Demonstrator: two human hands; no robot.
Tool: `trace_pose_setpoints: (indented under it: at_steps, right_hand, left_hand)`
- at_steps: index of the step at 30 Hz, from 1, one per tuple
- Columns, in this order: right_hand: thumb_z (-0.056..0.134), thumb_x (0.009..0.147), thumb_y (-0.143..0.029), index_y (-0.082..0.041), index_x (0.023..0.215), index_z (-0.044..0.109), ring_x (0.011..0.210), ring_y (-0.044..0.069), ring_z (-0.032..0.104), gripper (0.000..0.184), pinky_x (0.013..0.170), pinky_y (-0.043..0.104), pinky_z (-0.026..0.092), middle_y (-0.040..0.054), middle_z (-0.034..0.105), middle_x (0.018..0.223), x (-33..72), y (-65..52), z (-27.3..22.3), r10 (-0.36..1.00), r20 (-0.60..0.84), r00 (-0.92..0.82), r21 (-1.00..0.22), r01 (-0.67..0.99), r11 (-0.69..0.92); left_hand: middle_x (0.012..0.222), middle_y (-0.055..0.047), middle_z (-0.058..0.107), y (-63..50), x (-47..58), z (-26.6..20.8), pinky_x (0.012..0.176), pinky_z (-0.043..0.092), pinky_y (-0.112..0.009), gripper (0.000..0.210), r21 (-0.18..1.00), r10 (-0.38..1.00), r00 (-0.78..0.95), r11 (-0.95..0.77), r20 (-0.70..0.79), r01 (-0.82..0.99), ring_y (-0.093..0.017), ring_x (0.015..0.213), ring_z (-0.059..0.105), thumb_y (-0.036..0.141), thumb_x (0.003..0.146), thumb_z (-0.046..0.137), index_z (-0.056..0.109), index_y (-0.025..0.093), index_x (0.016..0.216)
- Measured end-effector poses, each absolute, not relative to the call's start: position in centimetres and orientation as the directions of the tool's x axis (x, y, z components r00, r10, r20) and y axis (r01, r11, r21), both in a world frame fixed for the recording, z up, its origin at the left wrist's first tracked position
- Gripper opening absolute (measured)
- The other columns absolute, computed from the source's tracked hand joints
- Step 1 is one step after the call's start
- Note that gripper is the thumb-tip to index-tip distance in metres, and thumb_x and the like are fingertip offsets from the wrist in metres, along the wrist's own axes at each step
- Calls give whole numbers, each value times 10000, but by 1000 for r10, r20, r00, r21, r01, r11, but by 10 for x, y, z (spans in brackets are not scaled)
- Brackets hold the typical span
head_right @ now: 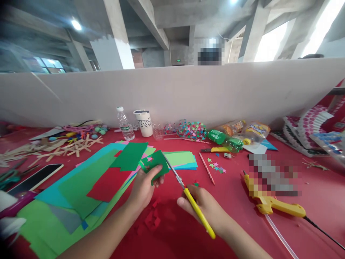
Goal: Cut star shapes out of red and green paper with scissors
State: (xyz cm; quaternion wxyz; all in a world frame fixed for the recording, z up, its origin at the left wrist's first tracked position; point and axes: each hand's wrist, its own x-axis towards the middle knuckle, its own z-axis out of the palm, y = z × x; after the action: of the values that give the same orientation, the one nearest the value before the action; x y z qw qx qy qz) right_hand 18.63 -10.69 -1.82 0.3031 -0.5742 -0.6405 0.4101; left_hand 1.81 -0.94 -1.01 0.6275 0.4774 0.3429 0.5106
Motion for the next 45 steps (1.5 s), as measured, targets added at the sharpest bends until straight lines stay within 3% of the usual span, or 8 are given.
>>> trace_pose_setpoints:
  at_steps: [7,15,23,33,45]
  right_hand:
    - [393,831,-696,-184,756,422,622,122,346,518,552,240,272,-46,346,685,187,-113,-10,973,-113,-199,-877,480,-4]
    - [414,788,-734,-201,656,374,587,120,329,550,517,239,289,-45,341,651,186,-110,-14,986,-63,-152,-879,476,17]
    - [414,832,-689,-202,677,406,534,99,340,511,478,225,280,-60,349,598,189,-109,-20,977,-136,-162,-895,443,-51]
    - [356,787,-769,-218,663,368,482,93,335,565,431,220,273,-67,339,559,185,-109,-19,960,-211,-181,-913,388,-128]
    - [400,827,-704,-197,687,447,518,99,371,529,453,215,287,-51,388,594,186,-113,-29,966,-227,-122,-915,368,-168]
  left_hand:
    - [453,49,502,-7,14,-11,418,306,-202,185,952,970,233,9,65,-305,-66,400,423,249,713,664,529,165,618]
    - [518,67,455,0,10,-1,387,241,-192,236,949,965,253,11,73,-316,-50,426,362,256,635,714,495,170,611]
    - [482,62,424,5,-3,4,413,254,-216,216,984,921,348,-166,177,-60,-55,413,323,303,727,666,531,172,619]
    - [447,72,372,8,-4,9,402,204,-232,315,991,906,406,-85,120,-104,-52,387,298,315,689,693,448,177,546]
    - [462,66,390,11,-6,9,381,202,-197,301,989,908,415,-1,63,-147,-43,408,306,283,657,709,460,164,538]
